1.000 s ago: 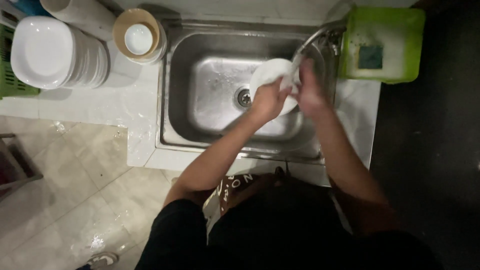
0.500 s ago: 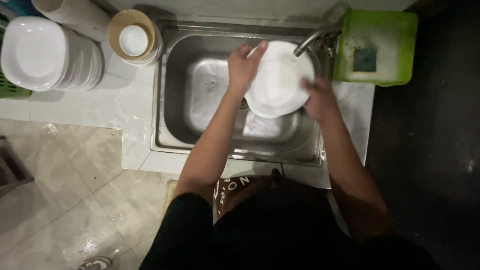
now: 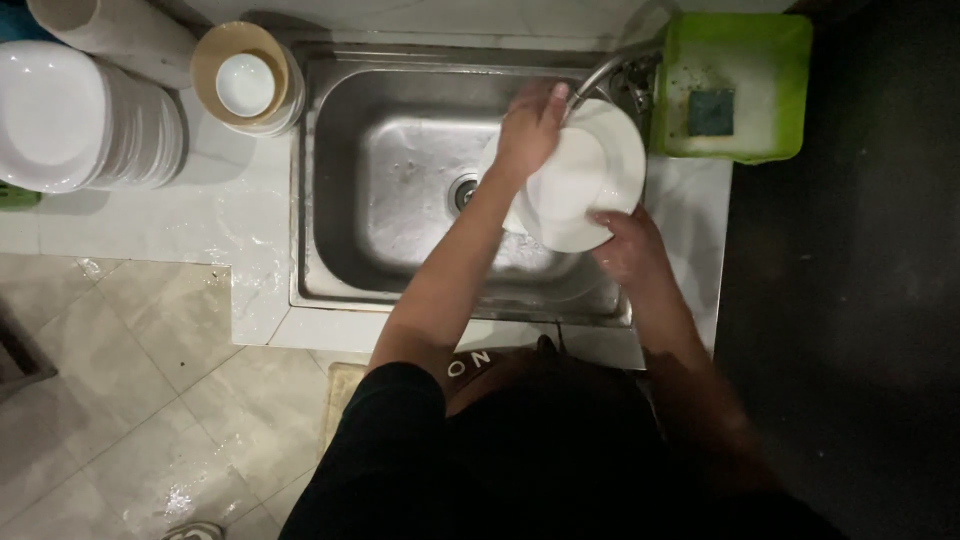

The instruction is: Rinsing white ceramic plates under running water in a sink and stacking them.

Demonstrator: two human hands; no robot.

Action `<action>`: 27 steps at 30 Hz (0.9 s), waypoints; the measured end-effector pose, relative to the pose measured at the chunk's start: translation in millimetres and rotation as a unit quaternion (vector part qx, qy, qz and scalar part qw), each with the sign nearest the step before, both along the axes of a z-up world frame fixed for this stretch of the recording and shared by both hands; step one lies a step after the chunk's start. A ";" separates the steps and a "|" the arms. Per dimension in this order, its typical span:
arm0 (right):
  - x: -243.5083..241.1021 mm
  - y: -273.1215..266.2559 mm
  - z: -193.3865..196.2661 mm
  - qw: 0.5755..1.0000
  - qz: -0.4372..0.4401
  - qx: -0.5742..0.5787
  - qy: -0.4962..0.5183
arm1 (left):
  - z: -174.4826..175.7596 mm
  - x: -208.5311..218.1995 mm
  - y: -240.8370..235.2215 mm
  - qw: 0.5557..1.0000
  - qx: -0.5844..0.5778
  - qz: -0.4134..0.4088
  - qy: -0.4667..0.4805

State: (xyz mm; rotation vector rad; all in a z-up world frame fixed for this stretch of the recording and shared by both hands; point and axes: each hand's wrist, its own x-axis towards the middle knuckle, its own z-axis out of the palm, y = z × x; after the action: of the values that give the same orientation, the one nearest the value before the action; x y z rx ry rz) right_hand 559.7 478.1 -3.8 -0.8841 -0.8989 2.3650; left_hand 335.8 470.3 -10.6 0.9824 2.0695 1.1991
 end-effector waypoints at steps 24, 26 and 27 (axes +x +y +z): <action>24.8 -4.9 -14.4 0.984 0.030 0.032 -0.175 | -3.2 -1.9 -112.4 0.839 0.115 0.092 -0.523; 17.7 4.0 -20.3 0.976 0.073 0.076 -0.190 | 42.8 -25.0 -130.2 0.929 0.069 0.037 -0.361; 15.3 8.1 -23.1 0.964 0.117 0.121 -0.206 | 65.5 -35.7 -138.9 0.982 0.022 -0.020 -0.186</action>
State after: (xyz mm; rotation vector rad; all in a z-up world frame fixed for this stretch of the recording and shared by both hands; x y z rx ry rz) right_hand 575.1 486.2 -26.9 -1.2490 -1.4955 2.2253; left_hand 300.1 331.4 54.9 0.7475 1.7287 1.3007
